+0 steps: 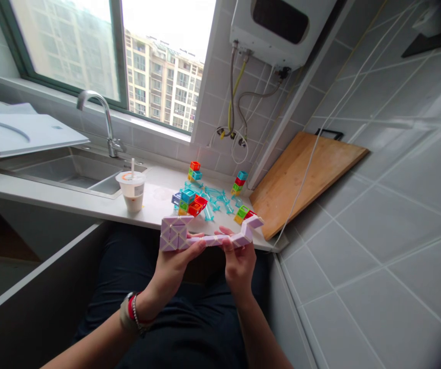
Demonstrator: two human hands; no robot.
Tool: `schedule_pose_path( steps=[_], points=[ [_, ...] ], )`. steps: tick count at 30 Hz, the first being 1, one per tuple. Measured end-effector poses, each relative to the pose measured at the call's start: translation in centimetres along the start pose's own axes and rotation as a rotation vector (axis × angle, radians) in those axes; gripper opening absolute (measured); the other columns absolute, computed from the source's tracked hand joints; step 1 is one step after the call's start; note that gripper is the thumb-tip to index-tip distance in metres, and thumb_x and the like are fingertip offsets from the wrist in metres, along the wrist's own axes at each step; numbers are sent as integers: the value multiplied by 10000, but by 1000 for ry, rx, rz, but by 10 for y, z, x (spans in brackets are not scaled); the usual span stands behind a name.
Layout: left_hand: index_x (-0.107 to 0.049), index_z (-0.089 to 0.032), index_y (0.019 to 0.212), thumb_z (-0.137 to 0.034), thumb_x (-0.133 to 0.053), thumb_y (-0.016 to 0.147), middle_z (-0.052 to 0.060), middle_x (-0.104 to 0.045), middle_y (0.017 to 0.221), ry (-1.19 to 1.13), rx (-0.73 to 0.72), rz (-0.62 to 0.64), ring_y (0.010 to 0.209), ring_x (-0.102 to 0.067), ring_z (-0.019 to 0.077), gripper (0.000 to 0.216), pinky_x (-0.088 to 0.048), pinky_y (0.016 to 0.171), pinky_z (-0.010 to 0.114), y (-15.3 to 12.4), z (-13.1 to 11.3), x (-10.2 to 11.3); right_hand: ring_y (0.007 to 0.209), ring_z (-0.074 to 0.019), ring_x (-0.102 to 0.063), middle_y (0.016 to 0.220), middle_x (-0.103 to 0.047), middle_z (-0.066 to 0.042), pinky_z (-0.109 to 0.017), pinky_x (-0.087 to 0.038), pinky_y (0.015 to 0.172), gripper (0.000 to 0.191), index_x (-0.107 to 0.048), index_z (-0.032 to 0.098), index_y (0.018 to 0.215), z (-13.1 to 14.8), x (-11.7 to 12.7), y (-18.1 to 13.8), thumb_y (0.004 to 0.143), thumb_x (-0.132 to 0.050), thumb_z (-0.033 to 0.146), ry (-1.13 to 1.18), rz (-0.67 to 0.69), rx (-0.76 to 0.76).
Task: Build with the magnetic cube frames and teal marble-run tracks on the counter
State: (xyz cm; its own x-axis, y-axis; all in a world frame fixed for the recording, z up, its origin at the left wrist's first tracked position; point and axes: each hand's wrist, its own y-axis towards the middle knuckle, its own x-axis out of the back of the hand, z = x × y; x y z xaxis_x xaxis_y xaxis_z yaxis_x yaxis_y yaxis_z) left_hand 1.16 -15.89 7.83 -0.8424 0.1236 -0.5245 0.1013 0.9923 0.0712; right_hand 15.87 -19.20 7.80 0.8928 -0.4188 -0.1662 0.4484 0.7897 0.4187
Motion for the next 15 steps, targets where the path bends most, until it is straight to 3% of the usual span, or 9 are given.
schedule_pose_path(
  steps=[4,8,12,15],
  points=[
    [-686,-159,957,-220,-921,707,23,-795,938,-94,93,15,854,-747,159,349,-612,817,260,1,-4,-1,919,-253,-769,1070,-795,-102,-372,-624,847,271,-712,215,1145,3,15,10,904,-754,333,-243,140,160],
    [-681,-179,989,-200,-896,740,-1,-786,939,-160,72,8,901,-758,163,330,-635,841,274,1,-7,-4,985,-271,-750,1103,-781,-97,-390,-608,886,181,-741,236,1044,13,16,14,875,-776,291,-341,209,288],
    [-675,-183,982,-181,-902,733,18,-803,975,-205,99,55,960,-766,190,337,-641,848,281,1,-10,-6,1037,-271,-732,1165,-762,-96,-401,-605,896,292,-685,234,1132,13,9,8,866,-788,297,-197,107,216],
    [-689,-182,1101,-283,-872,790,88,-804,1106,-256,163,116,1065,-760,264,375,-653,868,352,0,-14,-5,996,-255,-731,1181,-744,-97,-420,-605,900,280,-669,222,1135,6,6,5,894,-751,338,-86,5,114]
  ],
)
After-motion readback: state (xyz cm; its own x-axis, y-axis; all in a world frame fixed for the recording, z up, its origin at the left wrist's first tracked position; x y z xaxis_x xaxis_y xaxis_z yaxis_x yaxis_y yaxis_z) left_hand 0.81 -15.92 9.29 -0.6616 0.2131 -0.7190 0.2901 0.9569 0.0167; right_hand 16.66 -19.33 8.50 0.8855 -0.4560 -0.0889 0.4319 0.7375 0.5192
